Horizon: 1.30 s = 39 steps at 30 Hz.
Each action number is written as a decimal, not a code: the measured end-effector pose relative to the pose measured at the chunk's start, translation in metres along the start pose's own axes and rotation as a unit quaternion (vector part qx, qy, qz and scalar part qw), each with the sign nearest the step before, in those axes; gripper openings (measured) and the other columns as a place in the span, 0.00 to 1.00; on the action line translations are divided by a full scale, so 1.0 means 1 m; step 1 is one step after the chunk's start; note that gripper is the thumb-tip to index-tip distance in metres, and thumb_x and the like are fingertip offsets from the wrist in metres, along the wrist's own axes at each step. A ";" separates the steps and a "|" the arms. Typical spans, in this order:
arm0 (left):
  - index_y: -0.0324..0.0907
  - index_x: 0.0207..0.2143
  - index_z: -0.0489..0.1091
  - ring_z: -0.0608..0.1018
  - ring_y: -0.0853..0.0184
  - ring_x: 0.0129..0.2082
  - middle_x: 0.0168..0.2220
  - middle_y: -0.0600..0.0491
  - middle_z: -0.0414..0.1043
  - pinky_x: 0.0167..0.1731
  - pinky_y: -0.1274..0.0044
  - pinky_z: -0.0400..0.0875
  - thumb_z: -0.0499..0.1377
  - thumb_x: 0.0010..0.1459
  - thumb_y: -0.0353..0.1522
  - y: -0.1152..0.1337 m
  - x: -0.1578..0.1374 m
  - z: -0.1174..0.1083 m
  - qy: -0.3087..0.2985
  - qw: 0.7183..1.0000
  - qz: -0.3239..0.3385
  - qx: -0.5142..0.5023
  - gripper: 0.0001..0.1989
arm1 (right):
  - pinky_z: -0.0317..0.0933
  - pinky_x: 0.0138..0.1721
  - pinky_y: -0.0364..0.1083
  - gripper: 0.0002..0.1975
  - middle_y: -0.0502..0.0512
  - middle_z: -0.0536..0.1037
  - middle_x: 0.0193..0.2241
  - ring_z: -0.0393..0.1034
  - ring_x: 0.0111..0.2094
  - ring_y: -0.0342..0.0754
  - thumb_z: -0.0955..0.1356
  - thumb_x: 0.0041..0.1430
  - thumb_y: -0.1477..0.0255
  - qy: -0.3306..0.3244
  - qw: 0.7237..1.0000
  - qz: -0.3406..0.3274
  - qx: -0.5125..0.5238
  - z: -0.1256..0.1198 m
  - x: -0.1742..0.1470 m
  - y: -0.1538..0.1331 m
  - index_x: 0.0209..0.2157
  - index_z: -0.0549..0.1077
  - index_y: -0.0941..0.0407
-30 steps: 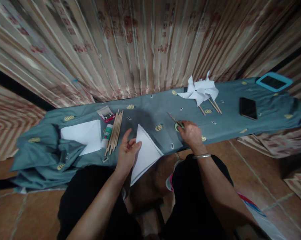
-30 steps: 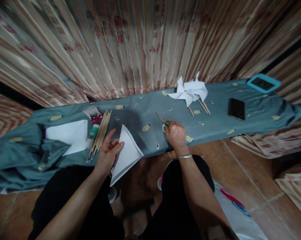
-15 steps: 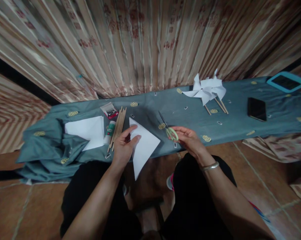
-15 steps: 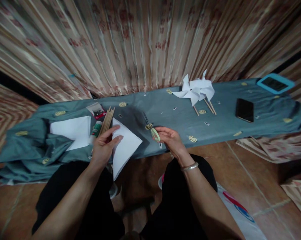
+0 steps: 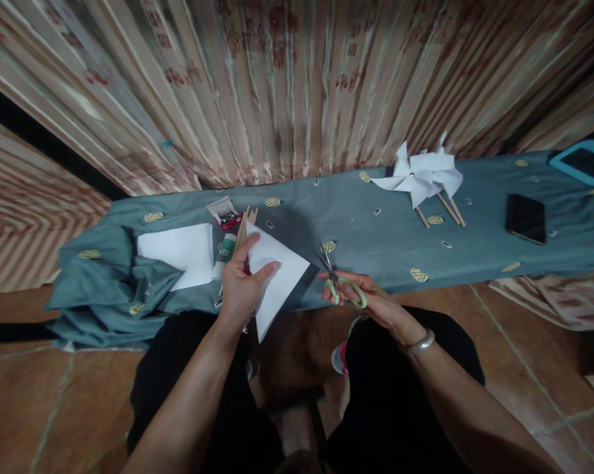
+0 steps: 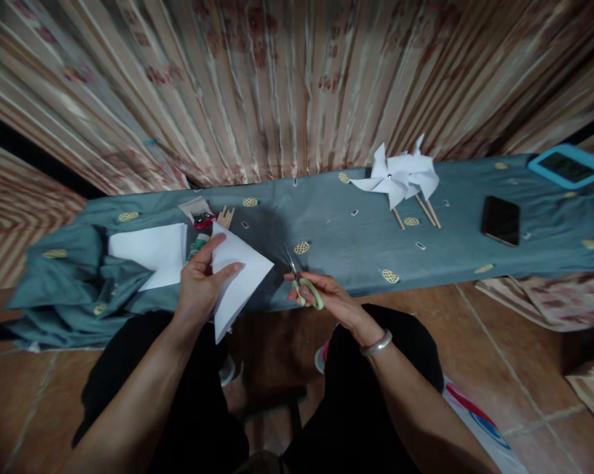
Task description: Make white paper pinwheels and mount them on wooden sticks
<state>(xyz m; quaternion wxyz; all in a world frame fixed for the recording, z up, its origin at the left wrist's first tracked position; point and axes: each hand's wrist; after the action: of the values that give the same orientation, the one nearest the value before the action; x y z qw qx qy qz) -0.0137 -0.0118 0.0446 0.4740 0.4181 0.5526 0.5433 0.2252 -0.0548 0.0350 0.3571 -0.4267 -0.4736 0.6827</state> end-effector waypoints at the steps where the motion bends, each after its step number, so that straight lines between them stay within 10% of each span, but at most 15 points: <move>1: 0.40 0.52 0.72 0.78 0.60 0.44 0.49 0.47 0.76 0.43 0.74 0.74 0.73 0.34 0.33 0.000 0.000 0.000 0.000 1.000 0.006 0.000 0.38 | 0.62 0.33 0.43 0.29 0.56 0.77 0.34 0.67 0.31 0.43 0.71 0.53 0.53 -0.021 1.000 -0.001 -0.017 0.002 -0.001 -0.001 0.49 0.75 0.59; 39: 0.41 0.57 0.68 0.78 0.63 0.38 0.48 0.47 0.76 0.36 0.76 0.75 0.73 0.37 0.31 0.009 -0.025 -0.001 -0.160 0.986 -0.047 0.012 0.41 | 0.59 0.32 0.44 0.27 0.51 0.71 0.27 0.63 0.28 0.41 0.71 0.51 0.49 -0.133 0.989 0.012 -0.060 0.003 -0.005 -0.014 0.34 0.74 0.62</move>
<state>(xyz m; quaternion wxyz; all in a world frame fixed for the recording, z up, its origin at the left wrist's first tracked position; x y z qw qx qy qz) -0.0101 -0.0361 0.0557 0.5760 0.4790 0.4950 0.4400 0.2255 -0.0566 0.0500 0.2565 -0.3585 -0.5517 0.7080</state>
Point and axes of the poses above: each hand's wrist, its own x-axis towards the middle knuckle, its own z-axis out of the palm, y = z × x
